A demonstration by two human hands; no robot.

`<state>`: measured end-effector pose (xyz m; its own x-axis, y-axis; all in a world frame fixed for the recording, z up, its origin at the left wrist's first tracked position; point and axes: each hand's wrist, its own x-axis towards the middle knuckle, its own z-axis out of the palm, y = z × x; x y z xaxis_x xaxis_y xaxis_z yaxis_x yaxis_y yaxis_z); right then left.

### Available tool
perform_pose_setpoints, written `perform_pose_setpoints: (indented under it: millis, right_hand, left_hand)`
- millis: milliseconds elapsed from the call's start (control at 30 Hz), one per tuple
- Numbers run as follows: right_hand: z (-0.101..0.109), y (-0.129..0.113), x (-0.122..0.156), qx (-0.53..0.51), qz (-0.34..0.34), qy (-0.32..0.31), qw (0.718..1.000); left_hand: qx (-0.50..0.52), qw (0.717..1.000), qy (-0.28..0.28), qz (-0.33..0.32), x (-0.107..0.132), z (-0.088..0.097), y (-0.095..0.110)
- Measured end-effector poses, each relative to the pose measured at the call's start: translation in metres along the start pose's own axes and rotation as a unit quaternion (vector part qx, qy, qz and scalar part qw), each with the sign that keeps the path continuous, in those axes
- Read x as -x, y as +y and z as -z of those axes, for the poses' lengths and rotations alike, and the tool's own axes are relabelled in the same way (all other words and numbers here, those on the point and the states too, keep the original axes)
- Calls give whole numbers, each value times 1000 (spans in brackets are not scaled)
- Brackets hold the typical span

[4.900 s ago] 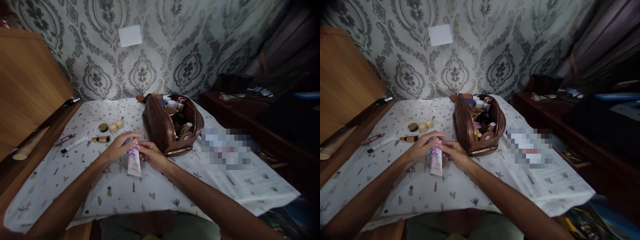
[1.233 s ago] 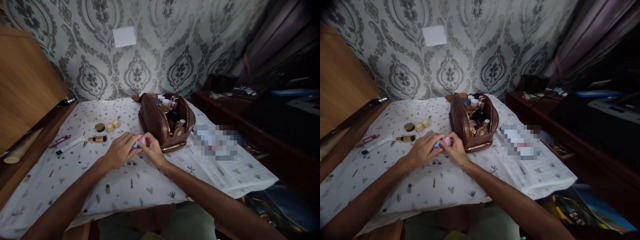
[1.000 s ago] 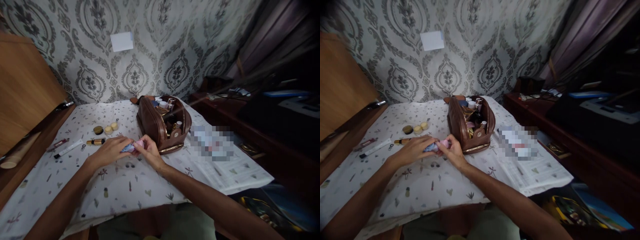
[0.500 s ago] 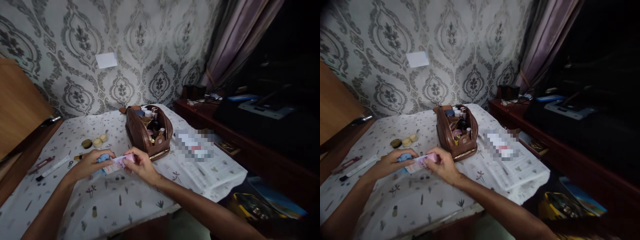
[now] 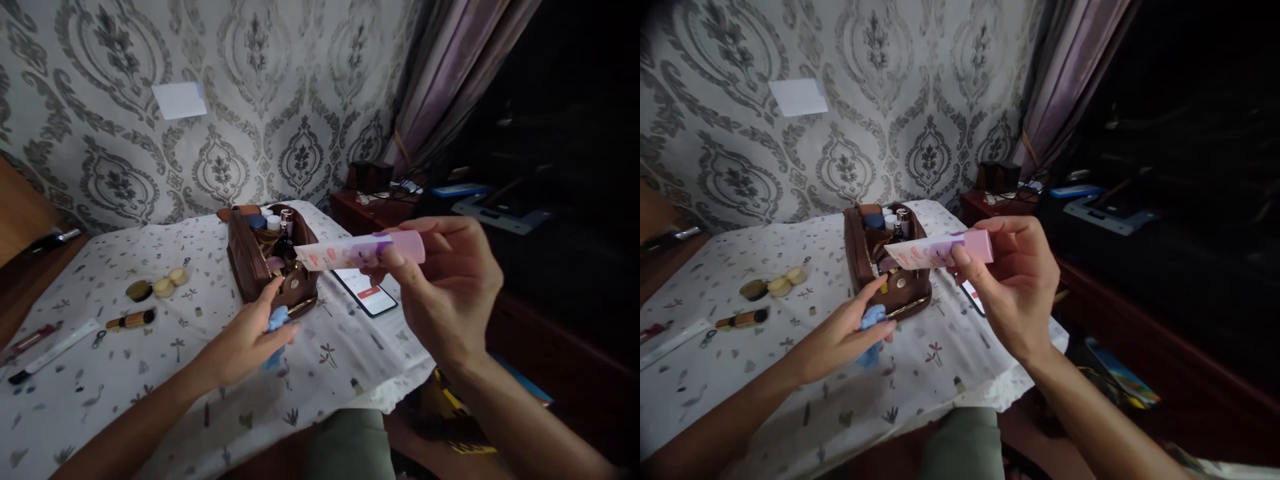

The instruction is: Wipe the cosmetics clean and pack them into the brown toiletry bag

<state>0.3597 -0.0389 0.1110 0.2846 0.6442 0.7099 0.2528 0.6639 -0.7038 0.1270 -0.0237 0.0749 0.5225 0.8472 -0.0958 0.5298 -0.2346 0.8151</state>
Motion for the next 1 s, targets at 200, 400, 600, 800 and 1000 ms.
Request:
perform_pose_setpoints:
  millis: [200,400,600,800,1000]
  right_hand:
    - [-2,12,-15,101,86,-70,989]
    - [-8,28,-29,188,135,-231,945]
    - [-10,34,-35,238,147,-248,928]
    - [-10,38,-32,229,139,-287,919]
    - [-18,46,-27,219,107,-393,886]
  left_hand:
    - [-156,986,8,-66,-8,-15,-13]
    - [-240,967,-8,-85,-4,-27,-26]
    - [-243,964,-12,-106,-8,-31,-36]
    - [-257,958,0,-125,-6,-34,-38]
    - [-275,950,11,-147,-6,-36,-41]
